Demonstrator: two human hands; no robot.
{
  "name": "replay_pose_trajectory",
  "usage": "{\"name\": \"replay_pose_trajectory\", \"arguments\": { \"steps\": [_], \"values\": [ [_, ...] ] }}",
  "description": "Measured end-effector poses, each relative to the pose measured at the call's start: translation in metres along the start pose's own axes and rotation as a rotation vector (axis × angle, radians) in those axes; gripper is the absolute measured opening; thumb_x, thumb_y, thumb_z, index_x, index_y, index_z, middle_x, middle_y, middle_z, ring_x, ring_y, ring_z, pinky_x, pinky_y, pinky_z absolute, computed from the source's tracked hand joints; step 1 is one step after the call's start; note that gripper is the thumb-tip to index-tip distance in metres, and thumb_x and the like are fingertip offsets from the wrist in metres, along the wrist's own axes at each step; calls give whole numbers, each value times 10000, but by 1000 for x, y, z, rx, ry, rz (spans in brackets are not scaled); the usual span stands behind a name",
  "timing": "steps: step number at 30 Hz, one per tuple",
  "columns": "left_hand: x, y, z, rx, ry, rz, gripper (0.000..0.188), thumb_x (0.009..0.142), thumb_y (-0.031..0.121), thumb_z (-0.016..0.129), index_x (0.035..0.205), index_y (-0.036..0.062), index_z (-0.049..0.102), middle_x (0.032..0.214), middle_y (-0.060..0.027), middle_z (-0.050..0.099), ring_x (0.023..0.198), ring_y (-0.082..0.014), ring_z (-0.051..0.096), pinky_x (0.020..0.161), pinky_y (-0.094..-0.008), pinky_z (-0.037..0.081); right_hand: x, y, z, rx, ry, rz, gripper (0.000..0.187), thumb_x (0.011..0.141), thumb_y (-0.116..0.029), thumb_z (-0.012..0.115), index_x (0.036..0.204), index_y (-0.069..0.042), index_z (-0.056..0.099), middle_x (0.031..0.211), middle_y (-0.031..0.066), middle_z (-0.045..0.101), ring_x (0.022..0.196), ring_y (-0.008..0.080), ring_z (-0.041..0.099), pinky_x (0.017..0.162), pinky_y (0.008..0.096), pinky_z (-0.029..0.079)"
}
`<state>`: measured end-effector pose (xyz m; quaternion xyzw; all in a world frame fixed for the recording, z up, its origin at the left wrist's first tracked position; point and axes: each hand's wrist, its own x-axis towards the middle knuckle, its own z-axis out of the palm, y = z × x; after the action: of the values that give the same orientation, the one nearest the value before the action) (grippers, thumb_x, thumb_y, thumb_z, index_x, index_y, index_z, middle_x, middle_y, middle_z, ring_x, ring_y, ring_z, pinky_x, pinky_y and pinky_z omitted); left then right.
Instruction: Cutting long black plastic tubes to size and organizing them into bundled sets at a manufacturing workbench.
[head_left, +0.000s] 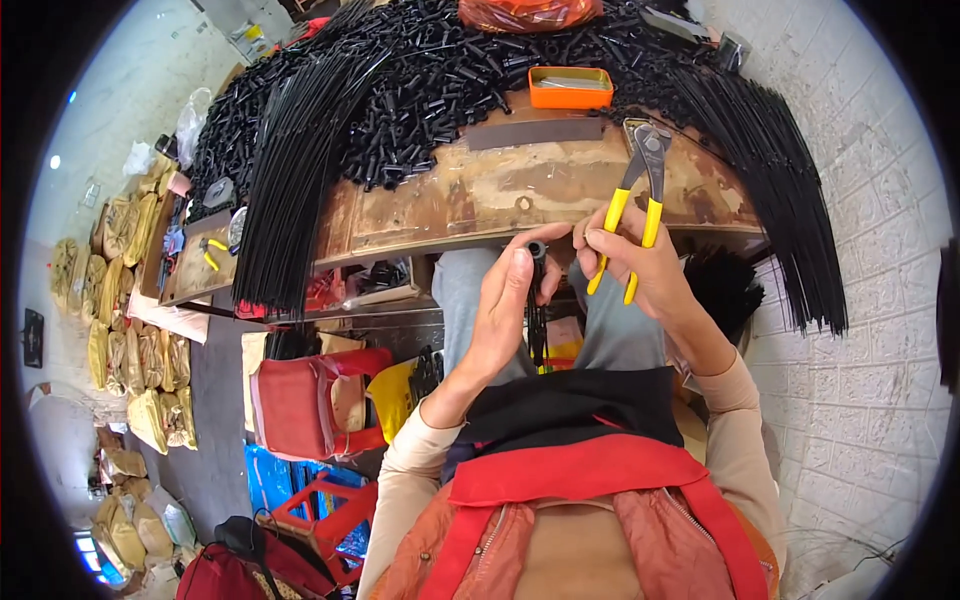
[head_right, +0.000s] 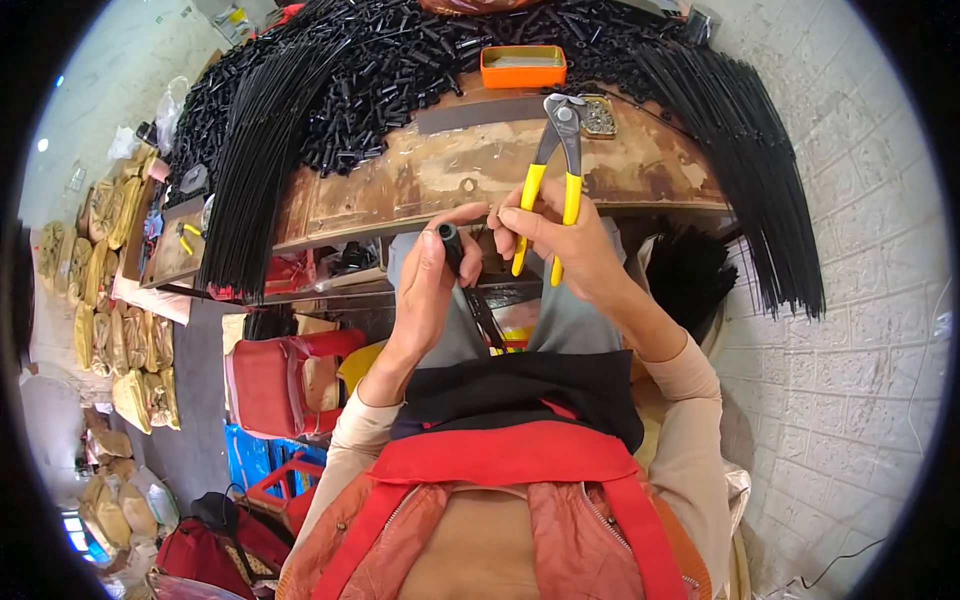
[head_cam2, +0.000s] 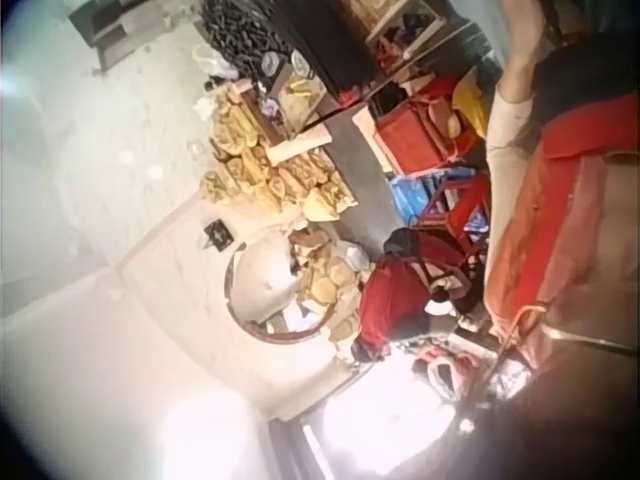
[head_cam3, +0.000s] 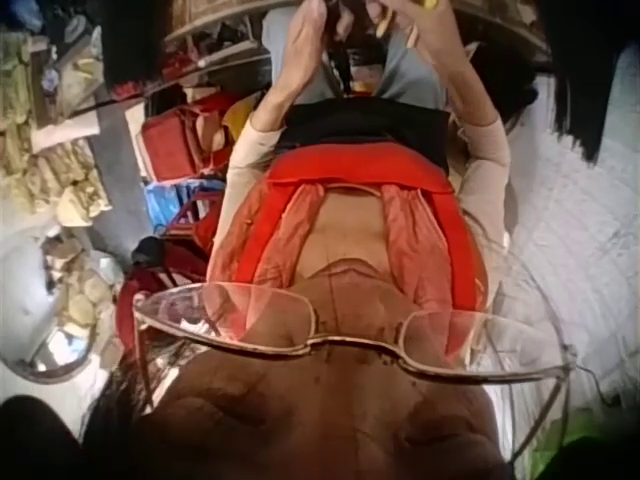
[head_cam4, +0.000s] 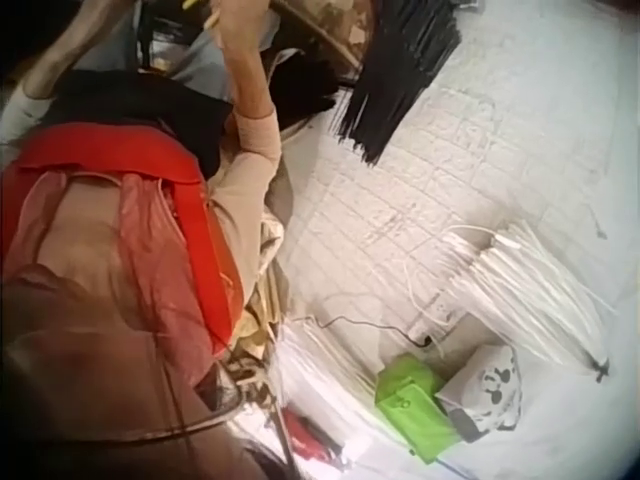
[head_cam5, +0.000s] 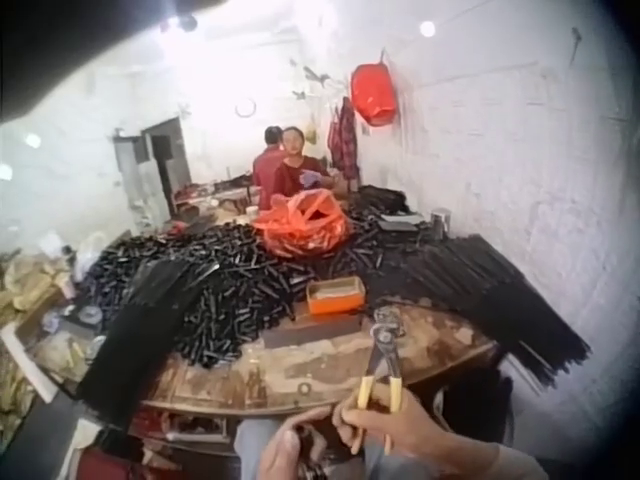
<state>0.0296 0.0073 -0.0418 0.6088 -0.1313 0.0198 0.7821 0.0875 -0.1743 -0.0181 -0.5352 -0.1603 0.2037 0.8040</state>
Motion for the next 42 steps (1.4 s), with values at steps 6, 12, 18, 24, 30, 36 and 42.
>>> {"name": "replay_pose_trajectory", "arguments": {
  "steps": [6,12,18,24,30,36,42],
  "values": [
    [-4,4,12,-94,-24,-20,500,1059,378,333,1339,-16,460,763,6,453,694,-80,383,641,-224,331,-19,1,14,-104,-39,-128,102,909,-48,626,966,-23,545,922,93,605,764,144,592,693,270,474],
    [-2,4,12,-59,-96,-40,613,1039,467,331,1358,-44,446,777,5,493,695,-73,404,658,-217,345,-28,0,14,-189,-41,-306,153,866,55,651,955,-15,548,927,100,613,829,169,623,744,280,514],
    [-2,3,11,-5,-127,-36,620,1050,467,290,1339,-47,482,727,30,449,665,-64,375,667,-214,352,-35,-1,18,-266,23,-232,177,857,105,642,978,16,549,933,112,654,874,180,658,785,282,544],
    [1,3,10,-48,-183,-70,647,1045,484,291,1354,-54,477,707,35,438,661,-61,377,674,-216,363,-36,8,12,-383,73,-422,186,868,104,625,1012,14,548,918,106,662,888,174,666,792,280,541],
    [2,1,9,-46,-200,-62,645,1046,478,299,1357,-59,472,721,32,451,666,-61,378,675,-217,367,-37,6,11,-455,78,-373,196,861,98,638,1010,3,554,934,95,654,906,161,665,797,271,538],
    [2,0,9,-41,-198,-50,602,1050,446,322,1351,-48,485,745,32,471,686,-63,398,701,-211,378,-37,4,13,-459,65,-439,196,858,96,645,1006,0,560,953,85,653,905,147,652,800,264,526],
    [1,-3,10,-32,-173,-30,585,1053,433,329,1353,-45,482,741,39,447,680,-59,375,695,-208,366,-33,2,9,-529,15,-499,171,853,97,647,989,3,603,943,84,665,884,142,646,798,260,515]
  ]
}}
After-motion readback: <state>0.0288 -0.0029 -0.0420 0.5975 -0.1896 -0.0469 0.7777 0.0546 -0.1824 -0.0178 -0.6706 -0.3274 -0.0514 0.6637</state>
